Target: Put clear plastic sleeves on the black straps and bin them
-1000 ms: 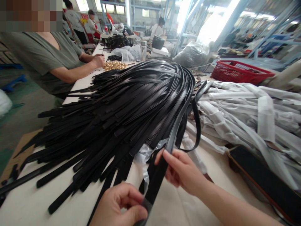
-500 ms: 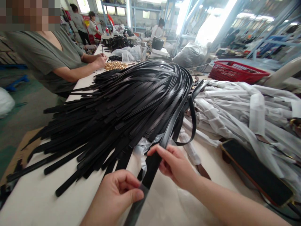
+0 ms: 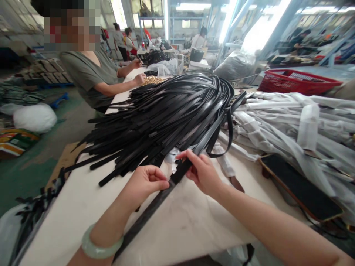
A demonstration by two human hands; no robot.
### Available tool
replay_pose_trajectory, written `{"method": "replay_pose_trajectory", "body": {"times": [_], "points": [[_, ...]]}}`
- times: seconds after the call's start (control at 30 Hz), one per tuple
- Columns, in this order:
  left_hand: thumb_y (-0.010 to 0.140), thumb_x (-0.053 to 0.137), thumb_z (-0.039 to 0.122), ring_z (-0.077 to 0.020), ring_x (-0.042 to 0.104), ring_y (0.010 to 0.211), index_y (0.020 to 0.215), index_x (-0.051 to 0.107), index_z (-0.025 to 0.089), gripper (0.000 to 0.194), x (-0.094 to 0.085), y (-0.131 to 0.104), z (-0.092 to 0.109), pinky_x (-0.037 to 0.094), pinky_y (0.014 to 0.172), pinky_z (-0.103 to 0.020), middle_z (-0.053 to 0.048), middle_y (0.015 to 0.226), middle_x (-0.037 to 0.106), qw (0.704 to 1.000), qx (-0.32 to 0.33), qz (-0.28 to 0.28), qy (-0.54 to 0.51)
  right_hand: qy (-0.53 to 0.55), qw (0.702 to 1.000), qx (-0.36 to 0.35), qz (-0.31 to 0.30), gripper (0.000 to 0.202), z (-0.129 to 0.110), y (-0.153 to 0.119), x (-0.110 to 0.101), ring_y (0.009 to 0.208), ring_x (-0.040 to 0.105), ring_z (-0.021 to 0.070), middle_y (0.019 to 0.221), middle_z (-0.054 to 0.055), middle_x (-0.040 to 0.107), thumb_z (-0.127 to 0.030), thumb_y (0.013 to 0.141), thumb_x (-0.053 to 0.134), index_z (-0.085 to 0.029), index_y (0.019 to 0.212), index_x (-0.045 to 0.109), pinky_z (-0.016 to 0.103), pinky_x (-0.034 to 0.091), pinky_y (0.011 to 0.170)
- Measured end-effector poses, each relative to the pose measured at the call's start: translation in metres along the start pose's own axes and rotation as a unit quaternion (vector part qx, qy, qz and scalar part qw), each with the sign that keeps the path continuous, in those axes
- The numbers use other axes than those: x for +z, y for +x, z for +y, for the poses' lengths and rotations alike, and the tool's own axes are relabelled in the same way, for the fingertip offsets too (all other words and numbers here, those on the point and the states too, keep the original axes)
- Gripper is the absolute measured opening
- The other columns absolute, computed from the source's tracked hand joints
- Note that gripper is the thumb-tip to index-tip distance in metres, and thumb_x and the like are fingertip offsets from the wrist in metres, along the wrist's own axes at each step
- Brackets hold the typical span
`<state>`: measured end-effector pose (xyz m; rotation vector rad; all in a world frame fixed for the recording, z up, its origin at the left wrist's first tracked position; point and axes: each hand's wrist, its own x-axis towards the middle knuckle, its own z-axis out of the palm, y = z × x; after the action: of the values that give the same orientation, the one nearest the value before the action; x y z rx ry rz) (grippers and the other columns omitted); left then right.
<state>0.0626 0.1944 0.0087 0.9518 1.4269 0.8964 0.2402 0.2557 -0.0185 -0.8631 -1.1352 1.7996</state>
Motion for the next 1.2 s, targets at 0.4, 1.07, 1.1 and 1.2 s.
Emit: {"method": "replay_pose_trajectory", "body": {"times": [0.4,1.07,1.1,1.2], "points": [[0.061,0.082,0.02,-0.0148,0.066,0.062,0.064,0.07,0.017,0.013,-0.038,-0.085,0.037,0.048,0.062,-0.022,0.0,0.063,0.073,0.996,0.035,0.083,0.024,-0.089,0.961,-0.059,-0.257,0.041,-0.035,-0.028,0.079,0.041,0.044,0.006,0.054,-0.004,0.052,-0.055,0.084,0.063,-0.014,0.08,0.061,0.016,0.033,0.037],[0.056,0.084,0.02,-0.0094,0.061,0.059,0.063,0.072,0.018,0.014,-0.081,-0.137,0.03,0.046,0.059,-0.016,0.004,0.061,0.071,0.965,0.076,0.239,0.076,0.112,0.978,-0.035,-0.173,0.032,-0.048,0.0,0.143,0.036,0.022,0.0021,0.039,-0.011,0.034,-0.043,0.073,0.074,-0.012,0.072,0.066,0.02,0.009,0.039],[0.056,0.084,0.02,-0.0096,0.061,0.06,0.064,0.072,0.018,0.015,-0.081,-0.136,0.029,0.046,0.06,-0.017,0.004,0.061,0.071,0.965,0.077,0.239,0.073,0.093,0.979,-0.042,-0.178,0.034,-0.042,-0.004,0.143,0.037,0.025,0.0025,0.04,-0.01,0.037,-0.044,0.072,0.074,-0.012,0.072,0.067,0.02,0.011,0.039],[0.055,0.084,0.022,-0.0108,0.062,0.062,0.065,0.07,0.017,0.017,-0.077,-0.132,0.025,0.046,0.062,-0.019,0.003,0.062,0.071,0.968,0.078,0.231,0.054,0.014,0.973,-0.032,-0.23,0.036,-0.019,-0.02,0.144,0.041,0.034,0.0044,0.046,-0.006,0.047,-0.047,0.072,0.074,-0.011,0.074,0.069,0.019,0.019,0.039]]}}
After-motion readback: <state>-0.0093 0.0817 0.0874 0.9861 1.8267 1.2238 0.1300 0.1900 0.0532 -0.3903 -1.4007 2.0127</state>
